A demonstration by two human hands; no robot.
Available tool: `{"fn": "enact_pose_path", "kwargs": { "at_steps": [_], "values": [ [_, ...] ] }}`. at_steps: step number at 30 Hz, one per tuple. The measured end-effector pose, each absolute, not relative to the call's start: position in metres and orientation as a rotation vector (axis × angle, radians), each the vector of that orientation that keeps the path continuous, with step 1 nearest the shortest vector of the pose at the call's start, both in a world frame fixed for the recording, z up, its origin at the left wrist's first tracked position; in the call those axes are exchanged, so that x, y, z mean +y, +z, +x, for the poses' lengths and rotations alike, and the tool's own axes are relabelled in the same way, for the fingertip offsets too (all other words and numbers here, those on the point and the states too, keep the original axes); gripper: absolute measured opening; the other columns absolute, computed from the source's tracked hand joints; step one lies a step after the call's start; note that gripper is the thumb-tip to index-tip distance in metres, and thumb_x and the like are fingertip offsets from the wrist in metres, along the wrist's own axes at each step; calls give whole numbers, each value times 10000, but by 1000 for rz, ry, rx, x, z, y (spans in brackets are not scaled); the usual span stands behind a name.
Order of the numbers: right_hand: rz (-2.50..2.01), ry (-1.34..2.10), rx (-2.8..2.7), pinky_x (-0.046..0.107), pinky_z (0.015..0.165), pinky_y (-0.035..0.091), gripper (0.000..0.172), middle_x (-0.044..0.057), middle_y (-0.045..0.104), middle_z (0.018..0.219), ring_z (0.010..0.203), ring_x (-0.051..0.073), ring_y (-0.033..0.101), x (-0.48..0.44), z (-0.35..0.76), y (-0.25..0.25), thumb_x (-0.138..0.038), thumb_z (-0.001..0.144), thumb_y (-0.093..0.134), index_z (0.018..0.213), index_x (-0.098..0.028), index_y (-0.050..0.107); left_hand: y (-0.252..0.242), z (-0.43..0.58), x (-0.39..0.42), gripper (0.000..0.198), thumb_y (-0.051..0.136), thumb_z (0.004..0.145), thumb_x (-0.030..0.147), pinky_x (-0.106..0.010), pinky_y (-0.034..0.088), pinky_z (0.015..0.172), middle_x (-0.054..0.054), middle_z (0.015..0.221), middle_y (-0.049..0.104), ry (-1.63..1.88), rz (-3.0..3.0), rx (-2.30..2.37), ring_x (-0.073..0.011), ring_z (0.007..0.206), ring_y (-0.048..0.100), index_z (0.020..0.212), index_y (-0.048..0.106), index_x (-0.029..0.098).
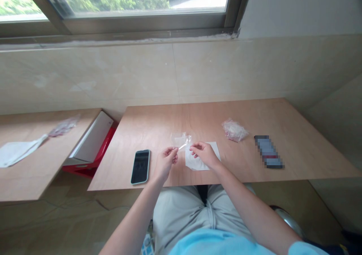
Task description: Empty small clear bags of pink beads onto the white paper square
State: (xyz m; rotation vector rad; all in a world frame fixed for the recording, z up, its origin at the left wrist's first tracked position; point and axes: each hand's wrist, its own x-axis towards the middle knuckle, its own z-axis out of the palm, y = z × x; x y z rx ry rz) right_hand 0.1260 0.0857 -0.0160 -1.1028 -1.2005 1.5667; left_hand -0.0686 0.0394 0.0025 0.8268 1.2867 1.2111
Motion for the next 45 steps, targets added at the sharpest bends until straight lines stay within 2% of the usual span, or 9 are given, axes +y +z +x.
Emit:
{"fn": "enact_pose_path", "kwargs": {
  "at_steps": [7,13,19,23,28,32,37,42,45],
  "values": [
    [-1130,1583,-1219,244,547,509,236,37,700,805,654,147,653,92,120,-29,-352,770,722,889,-179,614,-4,-78,43,356,684,850,504,-194,375,489,26,654,534,1190,905,1352,-83,529,489,800,579,167],
    [-1237,1473,-1304,207,449,437,253,20,714,820,578,141,654,113,100,-33,-289,781,679,935,-226,487,-9,-91,78,352,654,842,461,-249,480,609,-35,796,647,1226,1080,1500,-142,659,610,1011,633,154],
    [-1319,1100,-1596,230,564,499,72,28,703,791,666,150,665,142,105,-18,-271,832,628,864,-211,604,-11,-111,127,465,585,860,290,-283,456,680,-13,752,665,974,1556,1891,-183,689,640,1307,528,175],
    [-1359,931,-1639,251,626,518,132,56,726,853,744,174,684,156,158,-8,-315,869,595,902,-205,658,-10,-108,133,553,554,853,225,-328,449,730,-76,857,696,597,1880,2089,-244,786,663,1399,479,180],
    [-1565,641,-1637,273,658,507,183,62,728,842,710,181,674,175,266,-6,-328,889,554,909,-200,683,-3,-96,130,398,555,864,254,-445,434,937,-202,1175,617,574,2294,2224,-347,1075,595,1241,598,135],
    [-1807,341,-1727,288,746,489,169,73,722,865,783,200,667,188,333,-9,-259,866,597,967,-192,716,-1,-84,135,241,470,936,264,-396,453,949,-141,1116,614,607,2353,1934,-285,1048,598,1068,651,176],
    [-1875,287,-1878,326,938,454,310,138,651,1147,1007,233,630,202,348,-12,-219,810,690,1113,-161,724,-7,-68,140,379,457,970,475,-384,480,880,-131,1043,615,521,2284,1865,-272,944,615,1038,665,166],
    [-1804,425,-1825,349,933,453,94,126,685,1008,982,247,629,208,343,-5,-132,780,689,852,-161,741,-13,-62,140,399,541,913,504,-404,479,885,-151,1052,609,501,2294,2025,-304,967,604,1072,656,157],
    [-1729,533,-1777,328,835,488,64,92,719,880,850,223,651,203,346,3,-125,777,688,802,-168,729,-12,-62,141,359,551,902,467,-412,481,890,-150,1047,606,531,2256,2099,-316,985,601,1064,656,165]
  ]
}}
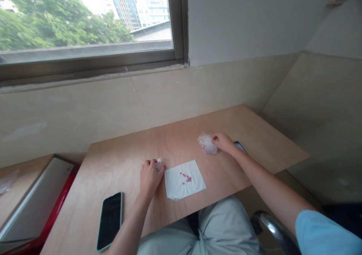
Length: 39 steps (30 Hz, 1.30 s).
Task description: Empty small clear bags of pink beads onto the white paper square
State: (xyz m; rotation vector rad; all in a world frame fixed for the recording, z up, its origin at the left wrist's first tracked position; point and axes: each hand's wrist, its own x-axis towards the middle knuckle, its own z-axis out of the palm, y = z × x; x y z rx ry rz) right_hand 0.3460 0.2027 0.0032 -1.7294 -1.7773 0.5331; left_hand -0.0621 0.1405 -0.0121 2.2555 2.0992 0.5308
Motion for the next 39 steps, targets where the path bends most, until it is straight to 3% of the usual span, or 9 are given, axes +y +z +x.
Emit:
{"fn": "enact_pose_path", "kwargs": {
  "at_steps": [6,10,14,21,26,34,39],
  "values": [
    [-1410,1157,-1328,240,566,479,174,60,729,859,670,155,639,164,334,22,-285,833,691,956,-164,716,12,-49,120,451,572,896,518,-436,476,917,-161,1106,599,953,2130,2016,-328,1056,588,1166,627,162],
    [-1191,1527,-1056,270,640,556,267,83,735,950,793,171,686,121,299,31,-399,820,733,936,-160,716,35,-23,73,316,533,935,488,-326,474,685,-86,937,644,1005,1837,1646,-235,812,602,1018,646,205],
    [-1053,1776,-1013,306,719,586,344,83,725,942,847,184,678,75,252,30,-449,757,804,913,-148,744,47,4,20,290,561,931,489,-281,438,653,-40,826,631,1024,1533,1403,-183,728,563,917,635,209],
    [-967,1965,-1316,234,611,505,345,25,697,734,688,139,642,17,201,18,-478,776,789,842,-145,727,27,23,-27,414,601,897,565,-221,332,504,14,615,547,938,1269,1202,-101,520,434,745,565,182],
    [-983,2045,-1389,230,596,485,389,41,722,743,696,153,670,4,196,11,-517,787,770,873,-140,722,15,23,-34,495,582,878,626,-206,317,425,13,565,551,841,1149,1137,-85,433,447,663,511,186],
    [-906,2118,-1382,246,658,509,372,57,742,799,737,153,685,12,197,19,-504,820,744,878,-137,736,26,16,-24,460,522,928,567,-227,367,479,16,557,532,820,1179,1098,-115,490,485,653,499,199],
    [-964,2034,-1455,258,651,507,314,43,740,776,711,160,677,14,200,11,-461,840,705,861,-150,748,25,16,-25,382,490,945,467,-252,333,542,5,560,568,772,1422,1268,-145,534,502,664,524,210]
  ]
}}
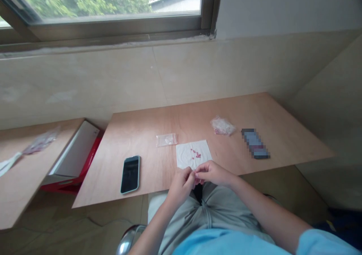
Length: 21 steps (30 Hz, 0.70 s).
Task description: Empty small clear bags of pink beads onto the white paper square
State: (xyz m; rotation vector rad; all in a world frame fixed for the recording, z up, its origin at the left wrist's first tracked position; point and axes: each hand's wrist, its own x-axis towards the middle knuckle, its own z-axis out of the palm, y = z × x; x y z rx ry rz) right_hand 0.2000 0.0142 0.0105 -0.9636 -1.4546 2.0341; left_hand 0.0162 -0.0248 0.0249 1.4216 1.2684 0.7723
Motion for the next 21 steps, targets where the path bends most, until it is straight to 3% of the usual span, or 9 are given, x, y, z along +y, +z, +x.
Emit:
{"fn": "enact_pose_path", "kwargs": {
  "at_steps": [5,8,15,21],
  "values": [
    [-1023,1765,-1636,241,611,469,111,0,702,701,656,154,632,10,198,5,-247,819,651,761,-173,710,22,15,-27,248,528,886,300,-275,295,577,-10,585,597,754,1636,1357,-169,559,508,650,537,224],
    [-1062,1676,-1660,240,629,478,98,2,709,712,684,161,647,8,197,9,-179,811,611,764,-178,696,24,15,-26,253,521,895,300,-268,299,576,-10,601,612,738,1630,1370,-169,570,514,656,555,221],
    [-1032,1728,-1655,251,656,491,82,17,735,779,719,169,669,8,198,17,-178,805,623,835,-175,699,20,15,-26,382,504,963,504,-251,375,553,-11,618,612,722,1459,1273,-156,565,555,725,549,208],
    [-1016,1838,-1514,242,603,471,18,-4,672,700,645,149,625,9,196,8,-199,811,613,795,-192,613,18,14,-28,340,479,972,473,-245,390,541,-23,686,642,682,1419,1231,-149,569,552,805,594,200]
  ]
}}
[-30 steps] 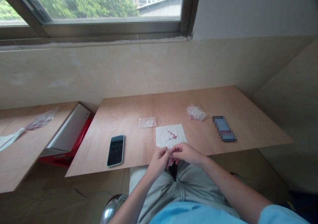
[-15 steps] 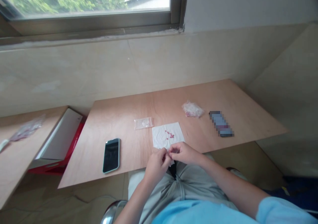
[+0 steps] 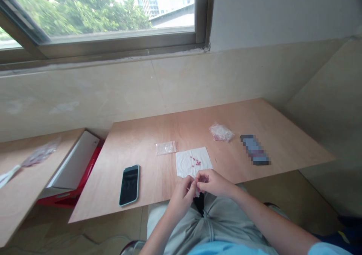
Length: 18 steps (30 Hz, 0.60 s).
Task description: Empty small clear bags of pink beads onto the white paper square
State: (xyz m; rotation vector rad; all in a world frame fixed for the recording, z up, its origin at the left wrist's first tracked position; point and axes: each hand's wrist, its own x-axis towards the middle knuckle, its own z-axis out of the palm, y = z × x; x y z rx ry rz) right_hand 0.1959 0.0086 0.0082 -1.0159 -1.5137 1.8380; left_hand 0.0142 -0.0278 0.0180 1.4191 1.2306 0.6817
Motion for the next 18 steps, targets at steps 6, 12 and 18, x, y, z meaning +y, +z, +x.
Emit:
{"fn": "enact_pose_path", "kwargs": {
  "at_steps": [6,12,18],
  "values": [
    [-1065,1703,-1599,217,580,427,49,-24,624,680,622,127,575,4,189,7,-137,776,568,776,-184,582,23,15,-30,219,488,882,236,-249,308,571,-8,634,590,668,1629,1353,-141,602,495,698,588,172],
    [-1224,1423,-1786,213,577,375,81,-30,585,651,623,122,528,-2,187,14,-104,750,544,723,-174,572,23,17,-35,205,512,812,200,-264,243,567,21,575,491,647,1769,1553,-120,569,445,614,466,180],
    [-1327,1279,-1789,220,573,365,75,-31,570,655,620,121,508,3,194,11,-147,780,568,713,-179,554,23,13,-38,239,508,791,158,-278,223,553,29,551,418,697,1832,1655,-122,549,422,593,380,193]
  ]
}}
